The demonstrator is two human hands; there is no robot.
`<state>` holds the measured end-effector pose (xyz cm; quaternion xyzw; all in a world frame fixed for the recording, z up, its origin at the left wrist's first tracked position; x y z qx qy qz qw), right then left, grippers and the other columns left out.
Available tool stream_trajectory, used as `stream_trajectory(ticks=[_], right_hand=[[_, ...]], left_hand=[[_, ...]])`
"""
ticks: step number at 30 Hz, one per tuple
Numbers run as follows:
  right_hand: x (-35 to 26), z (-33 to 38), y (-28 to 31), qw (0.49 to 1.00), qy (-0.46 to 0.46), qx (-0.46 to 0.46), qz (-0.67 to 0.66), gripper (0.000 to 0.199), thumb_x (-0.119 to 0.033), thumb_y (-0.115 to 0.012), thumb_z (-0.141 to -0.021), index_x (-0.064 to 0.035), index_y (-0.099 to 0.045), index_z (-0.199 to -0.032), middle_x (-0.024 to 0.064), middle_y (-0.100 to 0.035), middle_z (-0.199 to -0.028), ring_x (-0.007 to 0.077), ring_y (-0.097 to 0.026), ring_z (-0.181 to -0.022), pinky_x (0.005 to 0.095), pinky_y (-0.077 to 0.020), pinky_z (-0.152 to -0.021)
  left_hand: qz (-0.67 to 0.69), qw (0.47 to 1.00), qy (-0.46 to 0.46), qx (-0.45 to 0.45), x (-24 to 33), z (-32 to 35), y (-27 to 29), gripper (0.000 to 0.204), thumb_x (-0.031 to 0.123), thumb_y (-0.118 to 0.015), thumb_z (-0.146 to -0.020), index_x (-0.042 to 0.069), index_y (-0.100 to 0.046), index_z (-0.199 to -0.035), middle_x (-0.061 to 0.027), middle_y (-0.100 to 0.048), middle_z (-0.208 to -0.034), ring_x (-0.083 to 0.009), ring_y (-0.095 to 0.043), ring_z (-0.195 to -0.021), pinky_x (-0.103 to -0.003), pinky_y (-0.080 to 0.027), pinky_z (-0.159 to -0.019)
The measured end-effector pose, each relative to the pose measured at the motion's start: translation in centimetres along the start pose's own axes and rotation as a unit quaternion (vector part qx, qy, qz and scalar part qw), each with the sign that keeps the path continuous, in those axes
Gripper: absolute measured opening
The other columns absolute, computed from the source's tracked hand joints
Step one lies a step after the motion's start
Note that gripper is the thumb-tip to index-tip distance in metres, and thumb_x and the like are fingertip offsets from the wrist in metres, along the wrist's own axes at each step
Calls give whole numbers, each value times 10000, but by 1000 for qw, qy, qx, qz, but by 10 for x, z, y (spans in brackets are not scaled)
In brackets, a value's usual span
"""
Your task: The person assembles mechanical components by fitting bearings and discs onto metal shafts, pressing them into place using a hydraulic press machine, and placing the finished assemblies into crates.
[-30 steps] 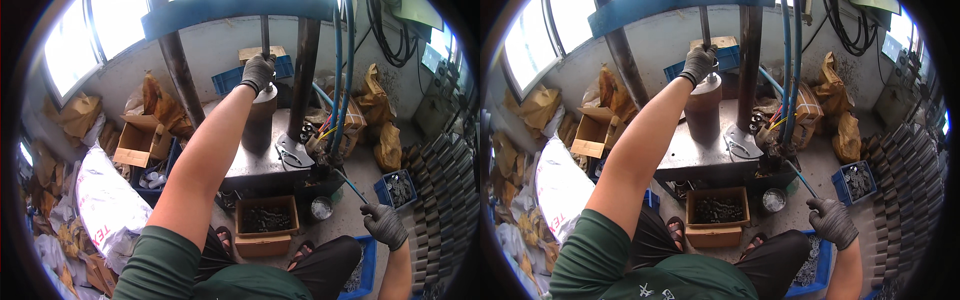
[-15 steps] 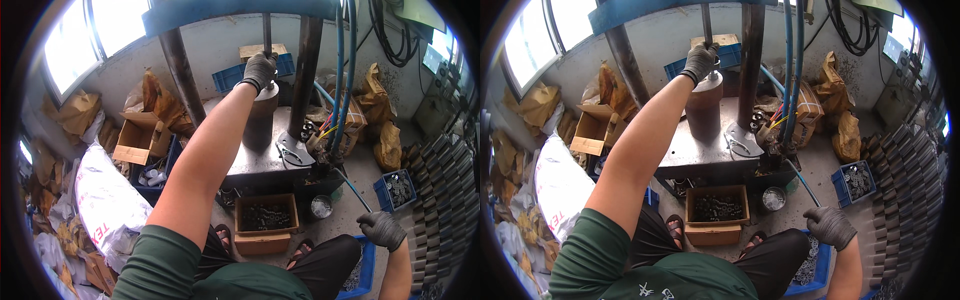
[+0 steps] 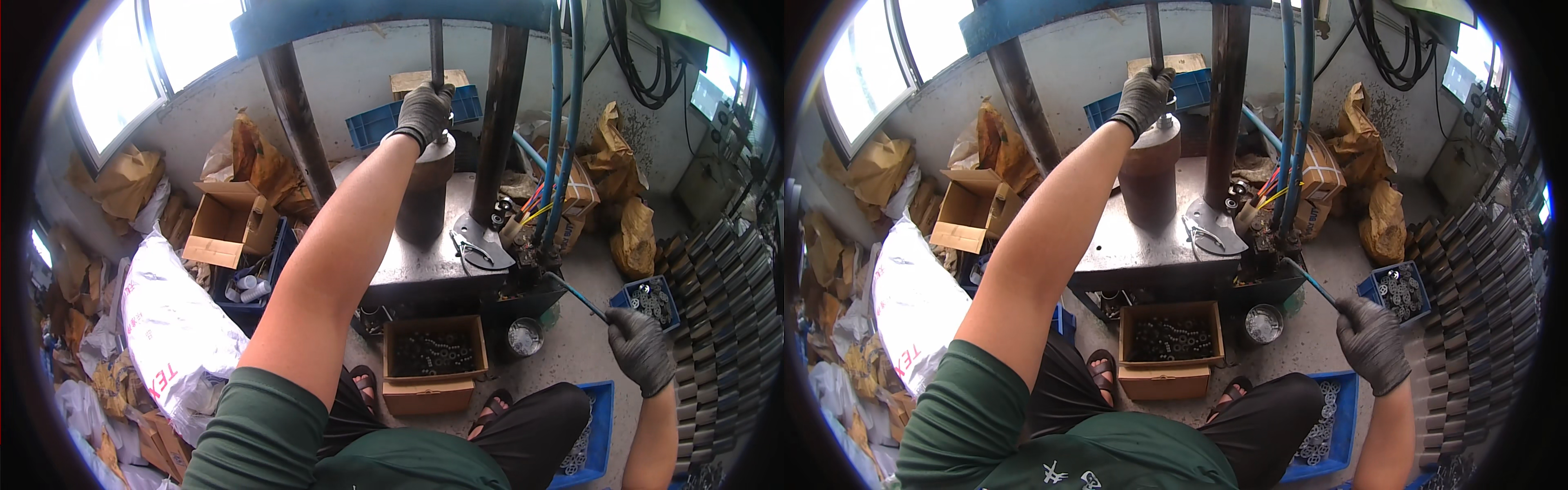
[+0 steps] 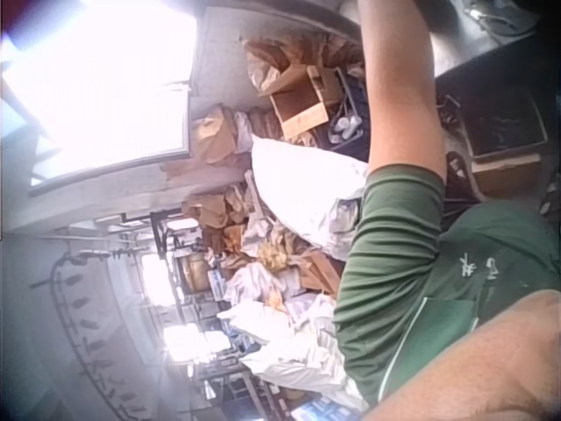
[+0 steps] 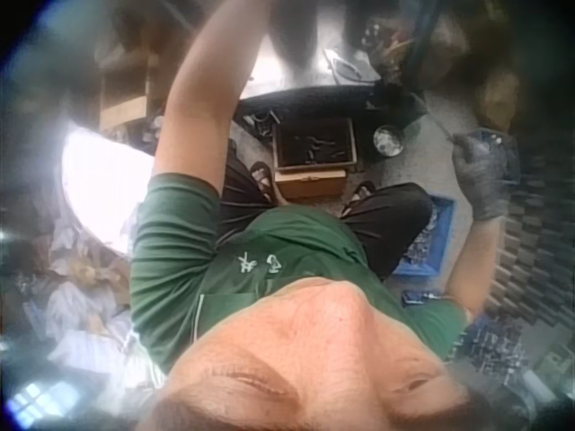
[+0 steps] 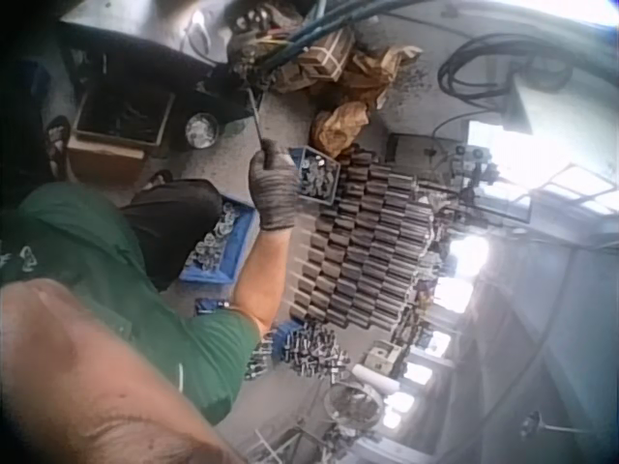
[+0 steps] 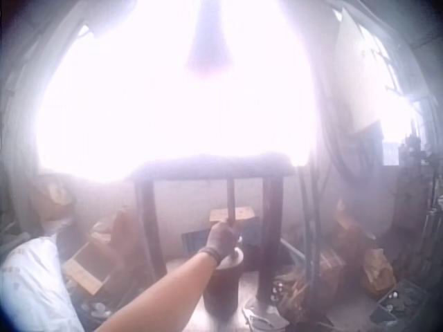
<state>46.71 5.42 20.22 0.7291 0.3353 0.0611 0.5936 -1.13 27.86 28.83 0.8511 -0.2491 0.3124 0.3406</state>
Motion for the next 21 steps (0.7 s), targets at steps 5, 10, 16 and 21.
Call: stream_trajectory(ticks=[5,10,16,21], right_hand=[[3,-75,68,968,23,227,102,196,-90,-636,-932,-15,-711,-1097,217,-715,-996,386,-707,-933,442,-562,-812],[14,-158,89,945,18,287,154,226,-185,-614,-936,-45,-727,-1073,206,-729,-1022,376,-711,-977,457,-567,-870],[18,-180,80,952,-73,212,210,275,-210,-594,-917,-65,-753,-1088,211,-737,-1068,389,-706,-1012,475,-560,-910],[18,-155,80,958,-75,221,168,254,-194,-606,-910,-54,-755,-1062,210,-737,-1047,395,-707,-985,472,-563,-896]], left_hand=[[-14,1000,-4,-15,11,3,-1,421,384,-615,-1049,-7,-685,-1187,-109,-734,-838,-191,-751,-761,-343,-629,-693],[28,999,1,-34,12,6,-1,422,375,-620,-1049,-3,-675,-1228,-100,-721,-853,-171,-727,-763,-330,-606,-699],[403,904,8,-143,38,54,-2,139,133,-577,-1070,9,-563,-1133,-45,-574,-831,-140,-563,-644,-303,-487,-569],[528,832,-144,-96,88,169,47,300,250,-575,-1087,2,-559,-1255,-41,-596,-871,-133,-570,-694,-285,-481,-609]])
Point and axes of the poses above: each hand's wrist, its own z-axis away from the middle knuckle, its own y-axis out of the back of the hand, x = y × z, the point moved 10 cm from there along -z, towards the middle knuckle
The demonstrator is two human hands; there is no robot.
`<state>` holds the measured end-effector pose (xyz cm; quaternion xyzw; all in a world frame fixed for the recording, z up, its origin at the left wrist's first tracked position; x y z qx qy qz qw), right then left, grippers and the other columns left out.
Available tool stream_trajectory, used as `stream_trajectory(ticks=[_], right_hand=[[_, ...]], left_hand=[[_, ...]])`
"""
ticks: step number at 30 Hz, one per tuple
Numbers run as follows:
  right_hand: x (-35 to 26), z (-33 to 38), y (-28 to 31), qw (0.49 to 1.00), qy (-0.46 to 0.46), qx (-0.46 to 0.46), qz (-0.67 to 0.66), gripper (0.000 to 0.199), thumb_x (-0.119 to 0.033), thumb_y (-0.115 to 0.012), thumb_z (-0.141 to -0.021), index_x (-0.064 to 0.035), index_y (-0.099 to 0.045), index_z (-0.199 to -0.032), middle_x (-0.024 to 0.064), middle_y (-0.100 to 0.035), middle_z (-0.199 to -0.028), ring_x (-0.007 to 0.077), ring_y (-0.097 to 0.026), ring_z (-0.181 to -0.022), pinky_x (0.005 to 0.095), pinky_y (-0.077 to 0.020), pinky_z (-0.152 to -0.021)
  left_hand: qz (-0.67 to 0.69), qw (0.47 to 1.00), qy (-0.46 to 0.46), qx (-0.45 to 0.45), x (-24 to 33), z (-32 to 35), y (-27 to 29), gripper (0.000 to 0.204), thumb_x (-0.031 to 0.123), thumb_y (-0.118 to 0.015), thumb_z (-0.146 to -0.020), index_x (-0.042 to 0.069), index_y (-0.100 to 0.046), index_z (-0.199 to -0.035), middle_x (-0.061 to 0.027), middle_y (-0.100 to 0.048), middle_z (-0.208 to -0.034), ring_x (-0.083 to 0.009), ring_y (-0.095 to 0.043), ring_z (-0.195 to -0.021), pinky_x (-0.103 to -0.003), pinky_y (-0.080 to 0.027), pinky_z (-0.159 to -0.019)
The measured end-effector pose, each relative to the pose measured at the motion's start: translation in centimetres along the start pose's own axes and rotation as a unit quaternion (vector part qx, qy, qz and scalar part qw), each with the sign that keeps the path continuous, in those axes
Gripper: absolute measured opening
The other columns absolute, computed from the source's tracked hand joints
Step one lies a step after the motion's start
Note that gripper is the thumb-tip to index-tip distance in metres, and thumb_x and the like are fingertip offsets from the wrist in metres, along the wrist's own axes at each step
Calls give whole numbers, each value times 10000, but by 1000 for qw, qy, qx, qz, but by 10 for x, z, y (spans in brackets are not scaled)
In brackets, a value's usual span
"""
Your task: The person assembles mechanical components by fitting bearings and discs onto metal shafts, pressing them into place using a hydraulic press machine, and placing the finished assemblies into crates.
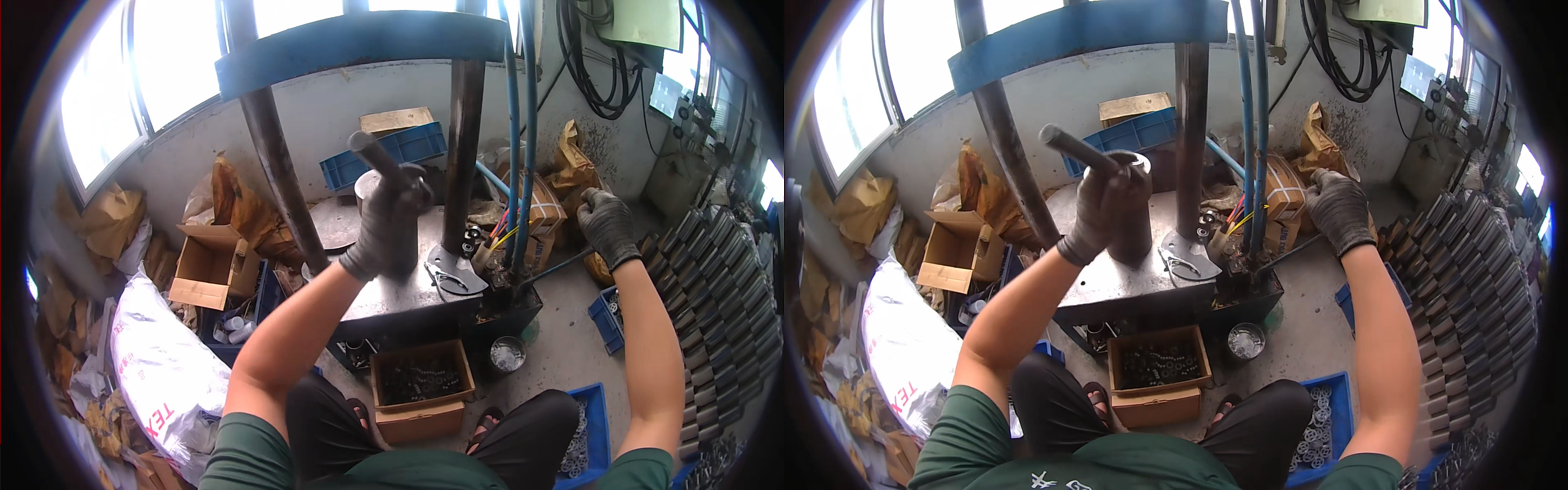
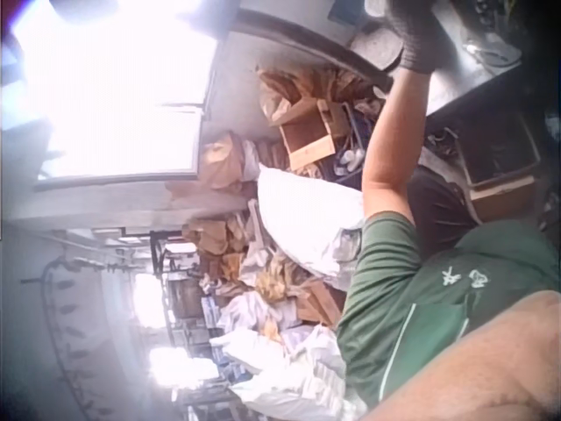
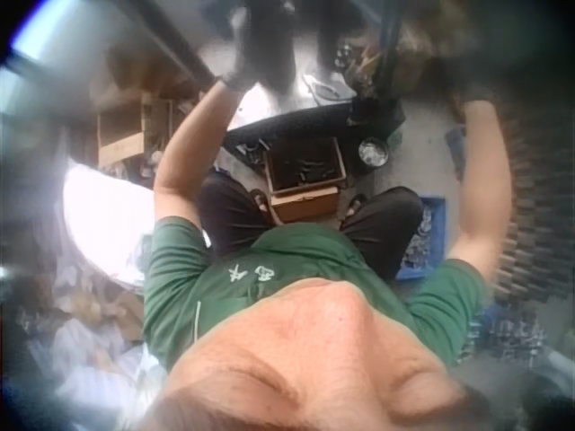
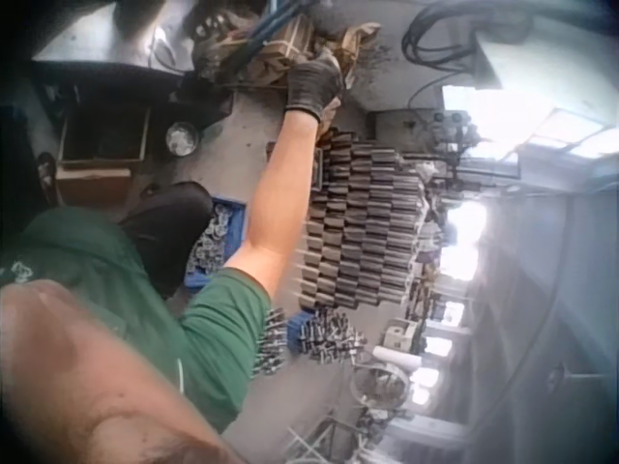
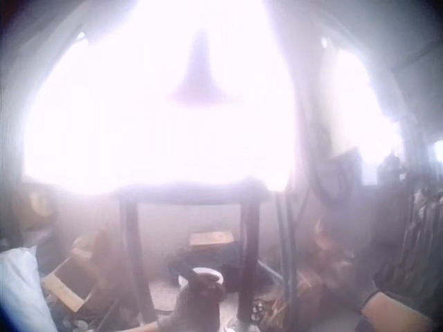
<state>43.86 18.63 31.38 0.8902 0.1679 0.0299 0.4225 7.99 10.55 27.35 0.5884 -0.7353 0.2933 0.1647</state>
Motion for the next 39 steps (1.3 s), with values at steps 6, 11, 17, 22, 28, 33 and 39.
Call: stream_trajectory(ticks=[6,11,17,22,28,33,39], right_hand=[[-10,71,18,996,69,-5,-51,165,-148,-635,-919,-32,-723,-997,202,-726,-939,386,-720,-900,463,-579,-818],[-78,162,36,971,210,-35,-113,174,-80,-698,-856,-26,-711,-1021,204,-711,-920,392,-692,-806,462,-560,-751],[-182,200,17,931,235,-80,-268,231,-47,-731,-810,-7,-704,-1036,197,-713,-959,405,-691,-889,445,-565,-793],[-182,228,-112,823,-11,-194,-534,224,-61,-690,-924,-8,-691,-1142,155,-734,-1075,323,-716,-1003,416,-579,-892],[-222,330,-229,398,-394,-337,-757,353,-234,-590,-1031,-27,-619,-1316,140,-702,-1228,267,-698,-1113,441,-577,-984],[-247,340,-221,223,-435,-381,-785,480,-300,-592,-1017,-24,-547,-1407,131,-660,-1284,254,-671,-1146,406,-568,-1001],[-239,287,-187,331,-343,-266,-838,576,-298,-647,-975,-67,-477,-1474,102,-668,-1223,216,-685,-1070,354,-604,-902]], left_hand=[[59,938,314,137,-52,172,35,596,619,-533,-1033,38,-641,-1105,-57,-639,-770,-156,-628,-637,-312,-549,-592],[185,717,598,307,-101,266,65,508,587,-503,-1028,102,-629,-945,-13,-560,-676,-197,-572,-559,-430,-553,-565],[319,684,588,290,-133,276,86,224,286,-484,-970,90,-567,-900,-44,-562,-703,-230,-585,-593,-487,-554,-600],[272,662,633,296,-130,293,78,452,475,-478,-1060,71,-592,-892,-42,-574,-710,-239,-588,-601,-471,-555,-603],[205,670,669,247,-115,319,41,483,525,-601,-1023,59,-673,-916,-103,-657,-791,-260,-669,-731,-399,-598,-692],[144,824,545,59,-88,287,21,371,301,-759,-961,28,-652,-1189,-55,-675,-1032,-170,-666,-982,-324,-572,-893],[43,898,436,44,-62,252,23,484,109,-809,-906,14,-608,-1336,-98,-695,-1219,-179,-653,-1165,-346,-538,-1037]])
Point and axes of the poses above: each hand's wrist, its own z-axis away from the middle knuckle, its own y-axis out of the back of the hand, x = y × z, the point moved 10 cm from there along -z, towards the middle knuckle
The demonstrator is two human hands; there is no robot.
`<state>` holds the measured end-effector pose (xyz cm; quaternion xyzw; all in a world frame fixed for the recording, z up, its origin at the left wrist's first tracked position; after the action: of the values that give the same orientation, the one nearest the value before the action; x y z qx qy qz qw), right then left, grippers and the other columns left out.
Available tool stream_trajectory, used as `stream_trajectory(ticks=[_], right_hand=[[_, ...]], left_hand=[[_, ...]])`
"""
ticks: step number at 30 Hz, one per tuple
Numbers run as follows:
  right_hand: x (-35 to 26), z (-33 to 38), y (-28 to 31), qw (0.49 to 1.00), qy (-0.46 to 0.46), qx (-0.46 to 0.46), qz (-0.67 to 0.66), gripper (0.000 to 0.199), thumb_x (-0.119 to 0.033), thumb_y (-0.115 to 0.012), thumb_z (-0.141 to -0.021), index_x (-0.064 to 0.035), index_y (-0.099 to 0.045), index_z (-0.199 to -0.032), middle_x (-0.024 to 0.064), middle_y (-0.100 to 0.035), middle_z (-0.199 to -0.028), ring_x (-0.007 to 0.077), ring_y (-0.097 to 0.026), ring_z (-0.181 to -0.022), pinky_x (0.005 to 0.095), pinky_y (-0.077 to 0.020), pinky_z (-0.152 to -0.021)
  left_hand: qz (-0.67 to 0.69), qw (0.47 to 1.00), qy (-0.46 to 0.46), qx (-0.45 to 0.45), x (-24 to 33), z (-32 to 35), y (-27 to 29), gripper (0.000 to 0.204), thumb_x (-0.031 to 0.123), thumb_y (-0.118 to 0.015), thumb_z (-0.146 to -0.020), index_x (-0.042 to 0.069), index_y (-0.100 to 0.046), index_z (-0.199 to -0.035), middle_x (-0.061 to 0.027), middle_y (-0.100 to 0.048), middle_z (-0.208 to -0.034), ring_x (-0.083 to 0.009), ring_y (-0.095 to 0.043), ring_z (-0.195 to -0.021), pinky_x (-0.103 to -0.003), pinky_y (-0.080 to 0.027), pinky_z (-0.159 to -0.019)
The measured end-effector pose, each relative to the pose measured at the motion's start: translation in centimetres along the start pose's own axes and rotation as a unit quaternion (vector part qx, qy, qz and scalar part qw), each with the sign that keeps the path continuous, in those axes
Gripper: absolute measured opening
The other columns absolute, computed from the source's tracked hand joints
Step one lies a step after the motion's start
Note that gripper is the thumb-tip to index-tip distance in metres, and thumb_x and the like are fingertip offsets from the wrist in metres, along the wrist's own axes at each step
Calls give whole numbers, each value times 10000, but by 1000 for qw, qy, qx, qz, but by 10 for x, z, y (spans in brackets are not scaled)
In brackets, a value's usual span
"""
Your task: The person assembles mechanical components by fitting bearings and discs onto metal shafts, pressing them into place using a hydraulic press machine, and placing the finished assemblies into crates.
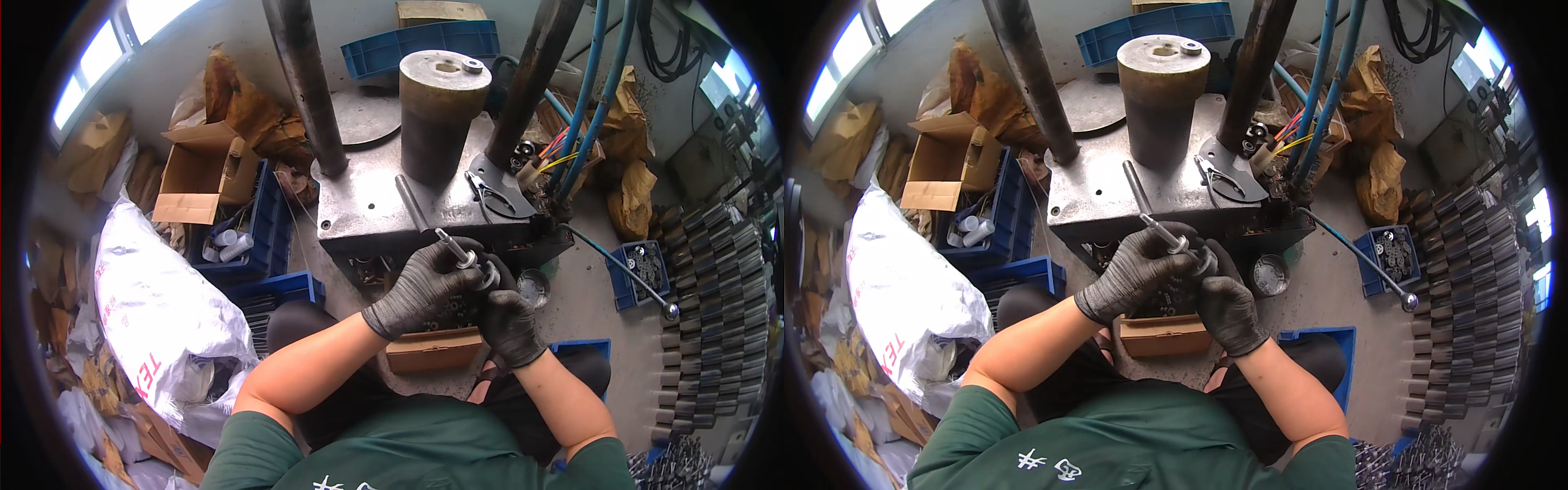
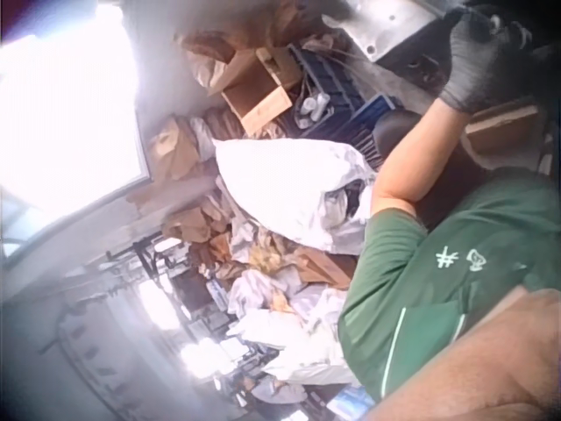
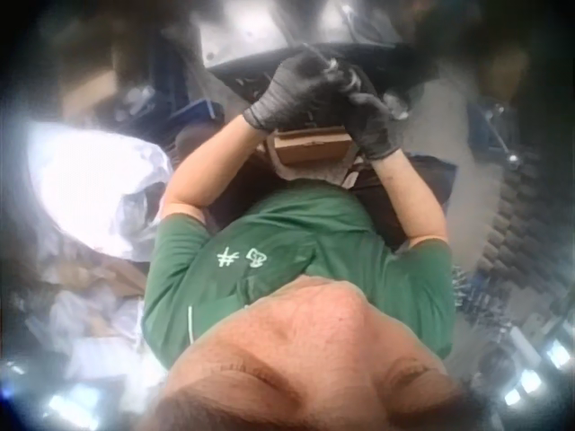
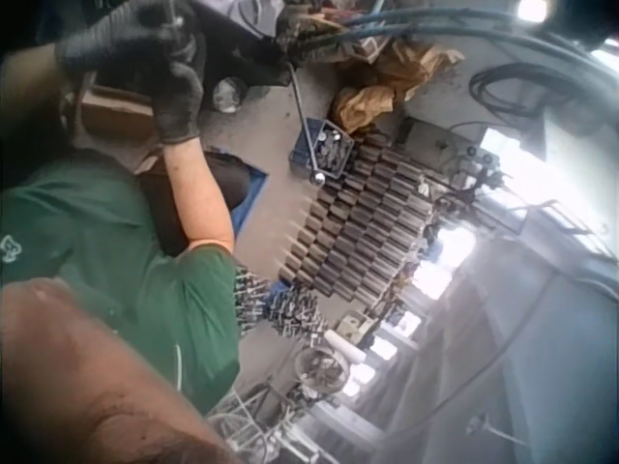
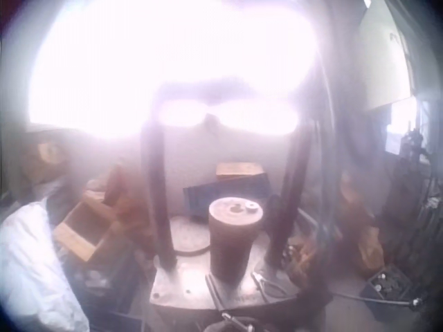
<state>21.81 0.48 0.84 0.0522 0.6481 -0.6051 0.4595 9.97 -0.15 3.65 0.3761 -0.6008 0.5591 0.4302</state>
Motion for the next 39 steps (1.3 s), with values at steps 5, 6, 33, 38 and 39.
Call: stream_trajectory(ticks=[5,6,33,38,39], right_hand=[[31,1,16,958,-196,-66,-201,528,-513,-548,-1039,-84,-554,-1348,65,-670,-1055,166,-690,-896,254,-585,-649],[40,5,12,923,-245,-98,-281,554,-582,-495,-1053,-91,-590,-1292,50,-661,-995,152,-683,-840,235,-559,-574],[21,2,49,972,-209,96,-51,781,-755,-521,-950,-91,-520,-1361,188,-694,-1066,297,-691,-813,367,-545,-590],[24,-4,64,968,-206,115,-84,709,-723,-530,-964,-93,-572,-1287,192,-712,-1016,293,-697,-783,369,-541,-570],[25,-5,65,967,-204,124,-91,688,-714,-530,-969,-93,-584,-1260,187,-716,-999,289,-697,-769,362,-538,-560]], left_hand=[[-1,998,-60,2,27,-1,-2,471,89,-810,-904,10,-621,-1328,-132,-710,-1250,-205,-672,-1172,-364,-533,-1068],[-4,999,-50,3,24,0,-2,447,100,-814,-903,18,-640,-1307,-122,-702,-1261,-202,-670,-1181,-357,-530,-1066],[-734,663,-103,101,51,-24,84,437,148,-783,-807,123,-714,-1238,-154,-663,-1314,-389,-646,-1166,-467,-535,-1009],[-720,686,-89,63,27,-45,108,235,111,-759,-817,57,-760,-1046,-170,-695,-1247,-357,-685,-1113,-441,-547,-996],[-720,686,-88,63,25,-48,109,235,111,-759,-817,57,-760,-1046,-170,-695,-1247,-357,-685,-1113,-441,-547,-996]])
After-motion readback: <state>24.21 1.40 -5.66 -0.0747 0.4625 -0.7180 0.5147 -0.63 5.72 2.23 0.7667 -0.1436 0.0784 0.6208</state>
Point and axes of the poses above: each hand's wrist, its own z-axis away from the middle knuckle, its own y-axis out of the back of the hand, x = y × z, the point moved 10 cm from there along -z, towards the middle knuckle
